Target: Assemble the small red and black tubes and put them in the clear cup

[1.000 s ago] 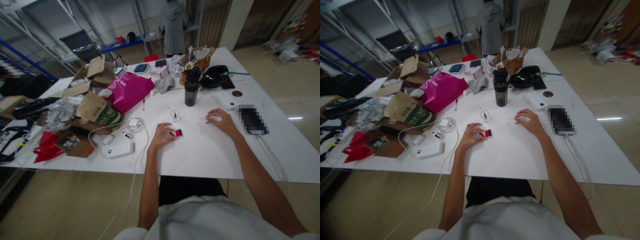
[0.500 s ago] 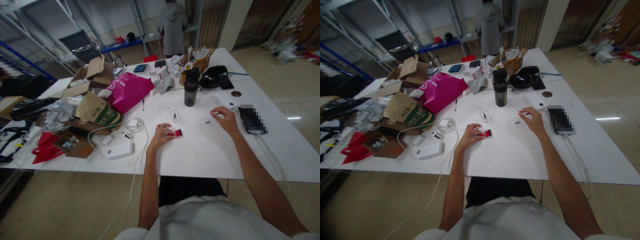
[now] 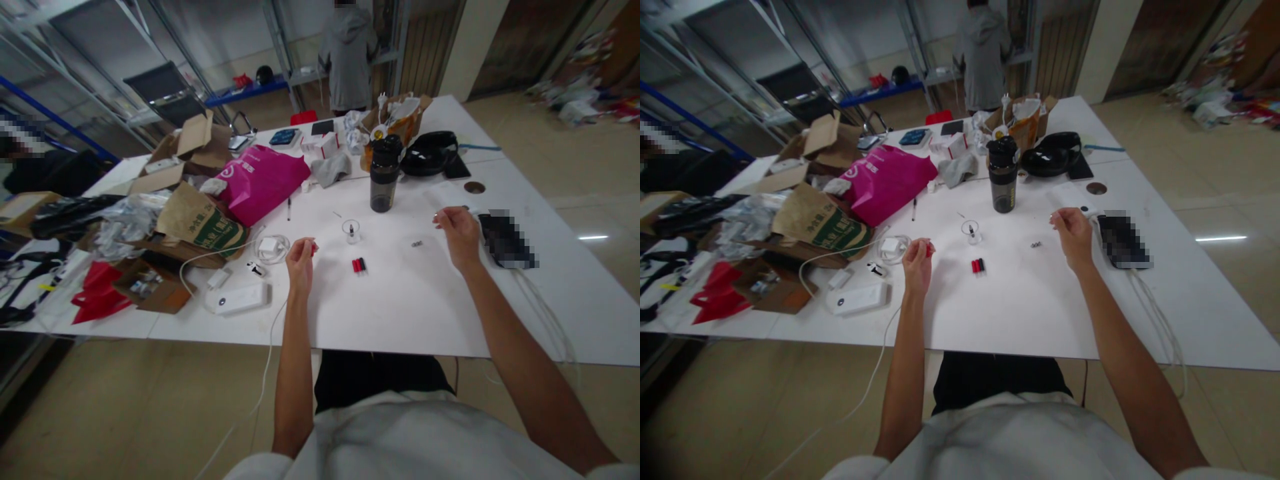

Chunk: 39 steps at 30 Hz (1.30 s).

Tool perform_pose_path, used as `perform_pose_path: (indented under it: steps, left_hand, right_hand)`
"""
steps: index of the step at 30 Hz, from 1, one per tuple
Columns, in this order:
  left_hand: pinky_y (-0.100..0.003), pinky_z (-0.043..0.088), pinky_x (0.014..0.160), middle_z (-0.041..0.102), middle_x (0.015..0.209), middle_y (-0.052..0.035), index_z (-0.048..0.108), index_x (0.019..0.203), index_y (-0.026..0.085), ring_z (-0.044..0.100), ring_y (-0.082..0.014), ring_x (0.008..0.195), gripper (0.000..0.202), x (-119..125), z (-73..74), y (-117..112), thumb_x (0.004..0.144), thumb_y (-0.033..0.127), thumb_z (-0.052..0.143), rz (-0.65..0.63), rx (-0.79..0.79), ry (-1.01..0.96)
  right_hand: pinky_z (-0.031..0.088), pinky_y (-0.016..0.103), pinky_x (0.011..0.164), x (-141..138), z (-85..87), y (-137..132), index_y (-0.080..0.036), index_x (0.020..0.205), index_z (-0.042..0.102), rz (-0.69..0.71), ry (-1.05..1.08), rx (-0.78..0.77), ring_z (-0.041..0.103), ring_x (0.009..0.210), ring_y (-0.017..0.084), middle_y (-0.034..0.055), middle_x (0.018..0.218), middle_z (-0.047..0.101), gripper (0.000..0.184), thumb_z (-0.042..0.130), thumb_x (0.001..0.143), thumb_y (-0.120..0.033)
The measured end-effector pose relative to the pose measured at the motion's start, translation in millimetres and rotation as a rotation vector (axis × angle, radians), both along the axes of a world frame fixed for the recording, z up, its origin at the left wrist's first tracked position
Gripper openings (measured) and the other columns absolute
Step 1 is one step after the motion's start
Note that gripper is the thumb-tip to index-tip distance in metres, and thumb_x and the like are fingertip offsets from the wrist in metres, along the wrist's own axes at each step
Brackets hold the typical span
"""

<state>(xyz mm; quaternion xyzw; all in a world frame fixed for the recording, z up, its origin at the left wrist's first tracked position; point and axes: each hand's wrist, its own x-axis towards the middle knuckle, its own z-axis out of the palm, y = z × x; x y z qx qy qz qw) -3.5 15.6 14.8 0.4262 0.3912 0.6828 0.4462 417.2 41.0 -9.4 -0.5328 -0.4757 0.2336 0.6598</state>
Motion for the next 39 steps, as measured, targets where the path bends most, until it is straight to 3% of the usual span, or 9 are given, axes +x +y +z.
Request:
perform_pose_path:
  steps: [4,8,11,18,24,28,33,39]
  left_hand:
    - [-0.026,0.056,0.086,0.074,0.102,-0.0024,0.086,0.110,0.024,0.068,-0.0123,0.090,0.044,-8.0,-5.1,4.8,0.089,0.060,0.101,0.008,-0.050,-0.180]
    - [-0.023,0.053,0.080,0.077,0.107,-0.0043,0.085,0.117,0.025,0.071,-0.0125,0.098,0.043,-16.4,-16.1,10.0,0.096,0.061,0.095,0.046,-0.088,-0.146]
    - [-0.022,0.051,0.076,0.079,0.111,-0.0045,0.084,0.120,0.026,0.073,-0.0120,0.100,0.042,-19.4,-25.4,14.0,0.099,0.062,0.092,0.076,-0.095,-0.123]
    - [-0.021,0.052,0.073,0.083,0.113,-0.0035,0.084,0.121,0.027,0.071,-0.0081,0.087,0.045,-17.5,-37.1,18.5,0.097,0.063,0.095,0.023,-0.102,-0.207]
    - [-0.025,0.058,0.083,0.086,0.123,-0.0089,0.082,0.125,0.025,0.079,-0.0123,0.096,0.049,-8.9,-30.2,15.2,0.093,0.058,0.100,0.022,-0.191,-0.243]
    - [-0.028,0.061,0.091,0.087,0.127,-0.0103,0.079,0.125,0.024,0.083,-0.0167,0.108,0.051,-3.8,-23.8,11.6,0.093,0.058,0.099,-0.080,-0.210,-0.166]
    - [-0.030,0.062,0.094,0.087,0.135,-0.0121,0.079,0.118,0.022,0.084,-0.0177,0.110,0.053,9.3,-15.1,4.1,0.087,0.057,0.104,-0.181,-0.226,-0.149]
    - [-0.031,0.063,0.097,0.090,0.122,-0.0104,0.084,0.111,0.020,0.085,-0.0187,0.104,0.051,30.8,-6.7,-4.8,0.080,0.051,0.111,-0.307,-0.269,-0.143]
  right_hand:
    - [0.067,0.038,0.073,0.1,-2.2,2.3,-0.032,0.100,0.070,0.004,0.082,0.003,0.072,0.079,0.021,0.0011,0.087,0.072,0.048,0.090,0.092,-0.074]
    - [0.064,0.035,0.067,-1.2,-5.8,5.7,-0.032,0.096,0.066,0.017,0.164,0.011,0.069,0.073,0.020,-0.0011,0.081,0.067,0.053,0.092,0.088,-0.078]
    - [0.065,0.034,0.065,-3.9,-7.3,7.2,-0.032,0.095,0.067,0.022,0.210,0.008,0.071,0.074,0.020,-0.0006,0.082,0.070,0.057,0.094,0.084,-0.081]
    - [0.066,0.036,0.063,-9.0,-9.1,5.2,-0.032,0.100,0.068,0.052,0.168,-0.018,0.080,0.079,0.023,0.0034,0.091,0.080,0.051,0.090,0.090,-0.076]
    - [0.068,0.036,0.068,-16.1,-8.3,1.3,-0.031,0.102,0.072,0.096,0.208,-0.051,0.082,0.083,0.023,0.0034,0.096,0.083,0.050,0.094,0.088,-0.074]
    - [0.069,0.035,0.070,-26.5,-5.3,-3.8,-0.031,0.102,0.076,0.141,0.247,-0.079,0.081,0.083,0.022,0.0030,0.098,0.086,0.050,0.099,0.083,-0.072]
    - [0.067,0.033,0.073,-45.0,3.2,-12.8,-0.029,0.104,0.081,0.245,0.253,-0.097,0.082,0.085,0.020,0.0036,0.101,0.089,0.048,0.104,0.082,-0.065]
    - [0.068,0.036,0.075,-70.9,13.3,-27.0,-0.026,0.102,0.082,0.372,0.179,-0.151,0.084,0.090,0.024,0.0084,0.103,0.090,0.053,0.105,0.079,-0.068]
